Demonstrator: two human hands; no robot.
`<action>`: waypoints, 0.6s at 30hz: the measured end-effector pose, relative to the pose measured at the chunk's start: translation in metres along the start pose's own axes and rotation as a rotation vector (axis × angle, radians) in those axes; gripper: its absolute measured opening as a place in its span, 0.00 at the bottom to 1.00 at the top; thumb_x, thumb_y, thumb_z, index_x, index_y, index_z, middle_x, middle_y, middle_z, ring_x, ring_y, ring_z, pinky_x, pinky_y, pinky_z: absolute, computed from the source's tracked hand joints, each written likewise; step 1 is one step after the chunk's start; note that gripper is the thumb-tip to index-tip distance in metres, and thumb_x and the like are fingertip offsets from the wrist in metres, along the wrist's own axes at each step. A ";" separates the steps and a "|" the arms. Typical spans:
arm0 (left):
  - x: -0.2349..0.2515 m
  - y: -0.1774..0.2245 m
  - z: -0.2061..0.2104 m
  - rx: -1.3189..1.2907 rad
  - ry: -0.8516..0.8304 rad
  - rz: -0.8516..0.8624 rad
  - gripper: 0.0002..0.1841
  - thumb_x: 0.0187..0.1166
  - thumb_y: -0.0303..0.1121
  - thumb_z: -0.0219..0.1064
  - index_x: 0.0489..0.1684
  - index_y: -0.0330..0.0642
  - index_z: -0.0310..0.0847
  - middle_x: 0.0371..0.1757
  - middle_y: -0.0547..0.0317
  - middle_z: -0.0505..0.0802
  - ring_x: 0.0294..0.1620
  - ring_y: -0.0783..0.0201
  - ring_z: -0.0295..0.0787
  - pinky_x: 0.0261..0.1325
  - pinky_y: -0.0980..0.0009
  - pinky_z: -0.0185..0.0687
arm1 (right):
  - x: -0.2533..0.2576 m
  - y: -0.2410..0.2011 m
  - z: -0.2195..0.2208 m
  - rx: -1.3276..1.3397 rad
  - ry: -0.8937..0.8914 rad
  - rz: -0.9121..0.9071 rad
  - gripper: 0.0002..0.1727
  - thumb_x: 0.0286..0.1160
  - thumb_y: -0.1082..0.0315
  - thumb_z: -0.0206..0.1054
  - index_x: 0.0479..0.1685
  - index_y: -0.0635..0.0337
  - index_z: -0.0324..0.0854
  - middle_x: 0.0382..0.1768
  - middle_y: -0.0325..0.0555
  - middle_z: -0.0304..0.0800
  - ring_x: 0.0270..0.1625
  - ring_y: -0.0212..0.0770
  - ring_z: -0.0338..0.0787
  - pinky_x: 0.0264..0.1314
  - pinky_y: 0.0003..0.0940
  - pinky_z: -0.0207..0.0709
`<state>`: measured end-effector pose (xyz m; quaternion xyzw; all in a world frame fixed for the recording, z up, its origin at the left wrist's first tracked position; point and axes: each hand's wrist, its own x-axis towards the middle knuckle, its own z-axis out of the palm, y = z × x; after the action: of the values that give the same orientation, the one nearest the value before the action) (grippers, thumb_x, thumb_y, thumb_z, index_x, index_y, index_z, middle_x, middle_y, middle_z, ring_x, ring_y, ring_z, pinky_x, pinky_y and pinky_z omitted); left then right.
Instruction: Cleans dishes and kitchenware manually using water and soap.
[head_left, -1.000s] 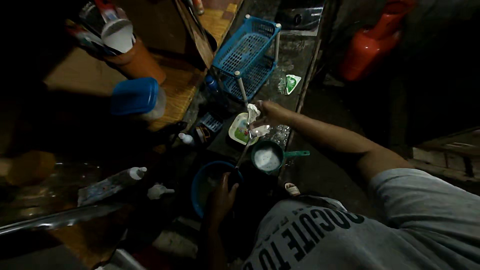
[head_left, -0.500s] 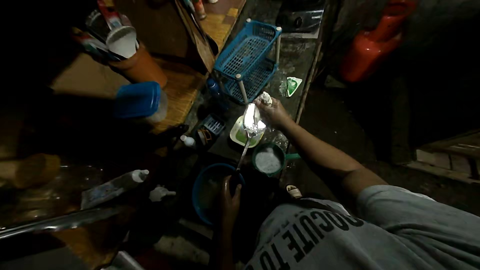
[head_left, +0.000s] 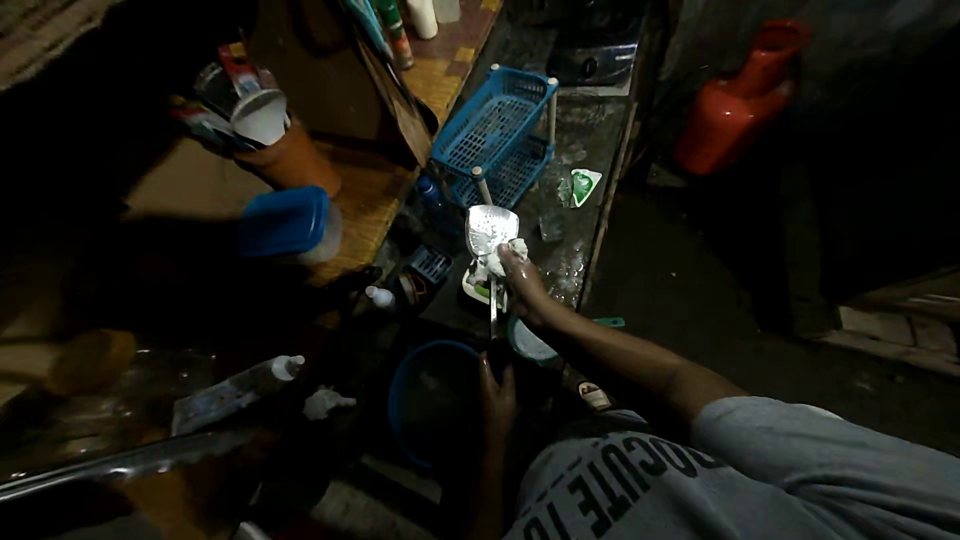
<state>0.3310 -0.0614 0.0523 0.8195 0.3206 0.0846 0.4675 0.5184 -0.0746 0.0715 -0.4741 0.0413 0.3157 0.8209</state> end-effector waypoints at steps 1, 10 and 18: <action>-0.001 0.000 0.000 0.002 -0.002 -0.011 0.27 0.85 0.29 0.64 0.81 0.28 0.64 0.60 0.38 0.88 0.54 0.56 0.89 0.59 0.61 0.84 | 0.000 0.000 -0.001 -0.006 -0.008 0.003 0.20 0.91 0.51 0.55 0.68 0.54 0.72 0.41 0.42 0.84 0.37 0.34 0.85 0.38 0.33 0.82; -0.004 0.012 0.003 -0.013 -0.064 0.004 0.28 0.85 0.31 0.64 0.81 0.28 0.64 0.62 0.38 0.88 0.54 0.57 0.89 0.59 0.61 0.85 | 0.048 -0.018 -0.024 -0.197 0.189 -0.278 0.23 0.90 0.53 0.59 0.65 0.66 0.76 0.43 0.51 0.87 0.41 0.39 0.89 0.48 0.41 0.87; -0.001 0.019 0.018 0.038 -0.082 -0.002 0.31 0.86 0.32 0.62 0.85 0.26 0.58 0.72 0.33 0.82 0.71 0.49 0.83 0.74 0.55 0.78 | 0.061 -0.025 -0.016 -0.007 0.239 -0.192 0.31 0.94 0.43 0.42 0.71 0.61 0.72 0.48 0.49 0.82 0.44 0.38 0.85 0.48 0.38 0.83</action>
<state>0.3468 -0.0815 0.0581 0.8306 0.3034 0.0442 0.4648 0.5849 -0.0668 0.0596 -0.5128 0.0921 0.1773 0.8350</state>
